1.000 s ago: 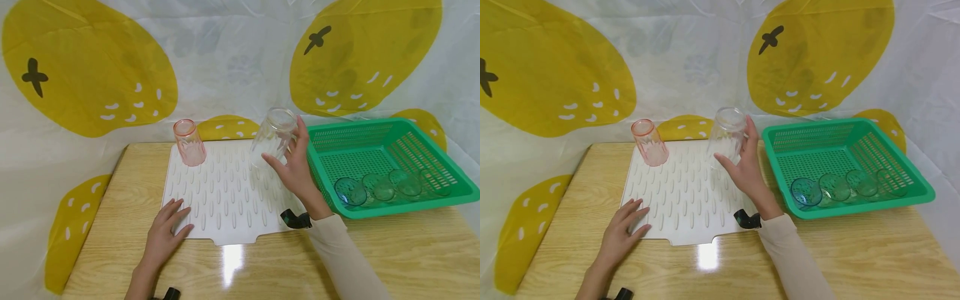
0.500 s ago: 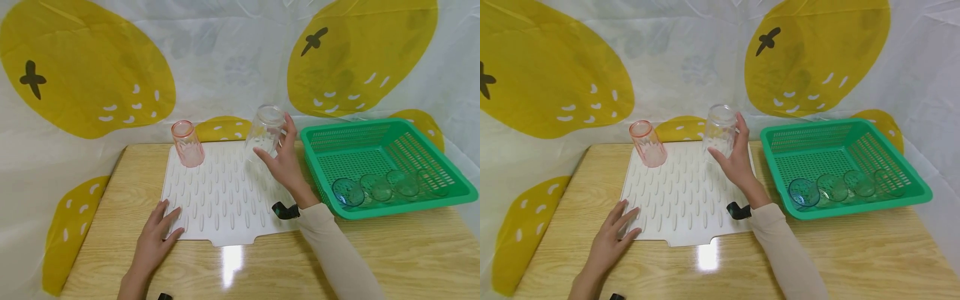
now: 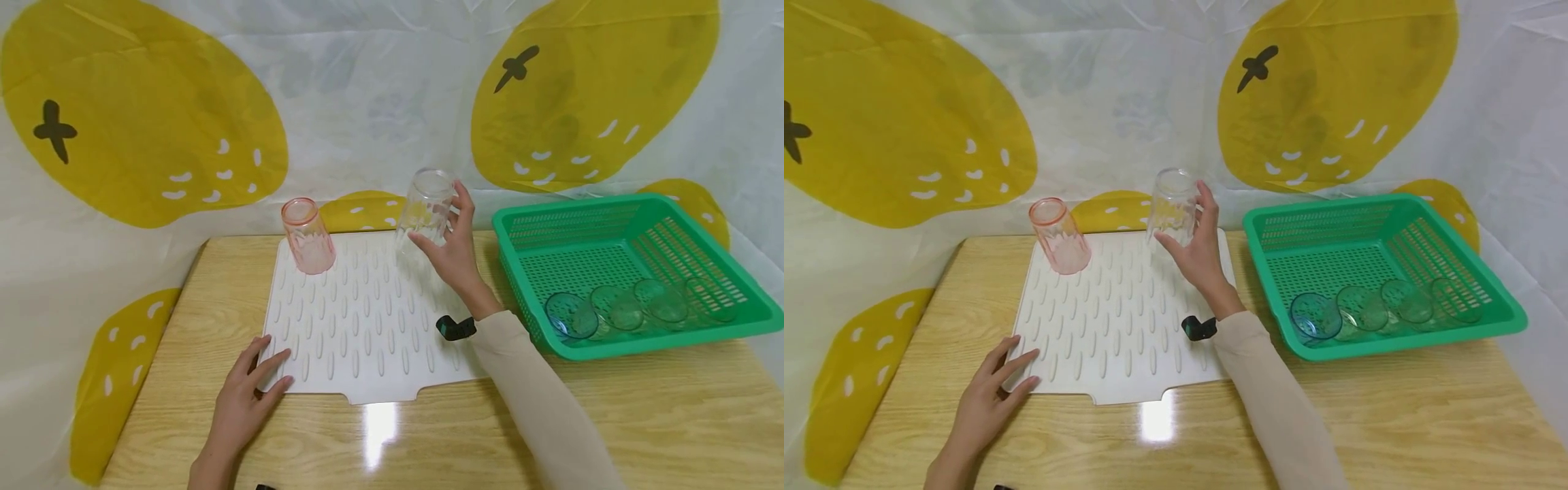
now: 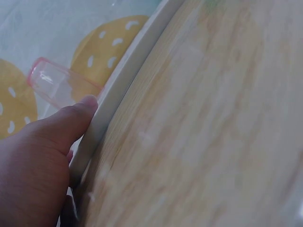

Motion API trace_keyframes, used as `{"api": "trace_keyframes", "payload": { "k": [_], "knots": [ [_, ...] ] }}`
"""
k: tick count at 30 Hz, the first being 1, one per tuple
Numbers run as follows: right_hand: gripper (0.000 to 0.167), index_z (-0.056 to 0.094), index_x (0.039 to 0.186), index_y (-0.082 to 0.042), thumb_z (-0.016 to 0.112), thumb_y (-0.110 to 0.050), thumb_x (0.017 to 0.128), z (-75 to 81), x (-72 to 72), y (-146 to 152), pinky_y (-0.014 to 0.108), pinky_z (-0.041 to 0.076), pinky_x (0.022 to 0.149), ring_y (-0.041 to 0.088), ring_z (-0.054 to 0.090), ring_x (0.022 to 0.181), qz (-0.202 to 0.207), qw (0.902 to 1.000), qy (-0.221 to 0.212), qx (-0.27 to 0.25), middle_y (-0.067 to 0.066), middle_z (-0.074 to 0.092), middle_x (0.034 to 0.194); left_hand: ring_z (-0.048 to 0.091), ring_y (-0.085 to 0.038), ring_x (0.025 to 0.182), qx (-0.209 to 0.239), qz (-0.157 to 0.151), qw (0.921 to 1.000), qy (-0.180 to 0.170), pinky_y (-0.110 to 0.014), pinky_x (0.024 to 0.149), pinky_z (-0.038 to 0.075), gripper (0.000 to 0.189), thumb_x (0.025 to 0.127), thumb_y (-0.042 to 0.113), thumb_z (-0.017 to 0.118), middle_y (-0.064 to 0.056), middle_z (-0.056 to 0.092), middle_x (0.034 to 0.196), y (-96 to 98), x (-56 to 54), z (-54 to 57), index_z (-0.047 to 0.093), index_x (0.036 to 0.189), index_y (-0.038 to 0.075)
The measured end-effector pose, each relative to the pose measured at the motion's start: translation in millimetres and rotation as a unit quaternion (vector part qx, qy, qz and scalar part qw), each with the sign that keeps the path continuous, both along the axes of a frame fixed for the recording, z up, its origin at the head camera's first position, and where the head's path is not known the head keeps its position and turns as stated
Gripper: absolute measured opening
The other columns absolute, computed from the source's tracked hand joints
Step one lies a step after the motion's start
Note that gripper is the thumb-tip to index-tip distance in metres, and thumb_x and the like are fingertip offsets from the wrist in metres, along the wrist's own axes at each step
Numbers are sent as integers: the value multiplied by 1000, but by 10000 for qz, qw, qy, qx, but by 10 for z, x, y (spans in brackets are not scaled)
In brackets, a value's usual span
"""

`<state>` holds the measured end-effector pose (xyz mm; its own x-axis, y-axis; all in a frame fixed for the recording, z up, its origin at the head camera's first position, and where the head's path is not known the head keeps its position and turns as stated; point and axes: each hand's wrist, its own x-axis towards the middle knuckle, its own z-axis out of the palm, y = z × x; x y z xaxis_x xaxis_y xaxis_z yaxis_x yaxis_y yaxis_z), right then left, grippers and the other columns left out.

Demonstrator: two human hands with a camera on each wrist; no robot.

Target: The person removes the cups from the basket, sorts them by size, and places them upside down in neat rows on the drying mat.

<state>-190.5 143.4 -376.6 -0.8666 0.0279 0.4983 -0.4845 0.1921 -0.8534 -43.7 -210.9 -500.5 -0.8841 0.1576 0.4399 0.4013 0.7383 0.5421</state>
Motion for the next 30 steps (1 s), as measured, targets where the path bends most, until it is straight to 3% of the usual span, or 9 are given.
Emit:
{"api": "trace_keyframes", "payload": {
  "k": [9,21,30],
  "knots": [
    [105,8,152,-24,79,-3,77,-457,-343,43,49,40,100,33,41,121,-72,9999,-9,113,16,26,137,37,-41,131,8,7,10000,54,-65,92,38,47,72,15,84,-14,47,139,3,-12,-20,70,117,16],
    [105,11,151,-33,81,-11,76,-627,-435,24,47,39,99,31,39,120,-280,9983,-89,505,13,27,137,36,-41,132,16,65,10000,4,-65,91,39,46,73,17,84,-13,47,140,8,0,-26,70,117,17],
    [106,11,151,-30,83,-11,75,-700,-466,23,47,38,99,29,40,119,-384,9956,-136,845,13,29,136,36,-41,132,32,94,9999,33,-63,91,40,46,73,17,84,-13,47,140,12,1,-21,70,117,17]
  ]
}}
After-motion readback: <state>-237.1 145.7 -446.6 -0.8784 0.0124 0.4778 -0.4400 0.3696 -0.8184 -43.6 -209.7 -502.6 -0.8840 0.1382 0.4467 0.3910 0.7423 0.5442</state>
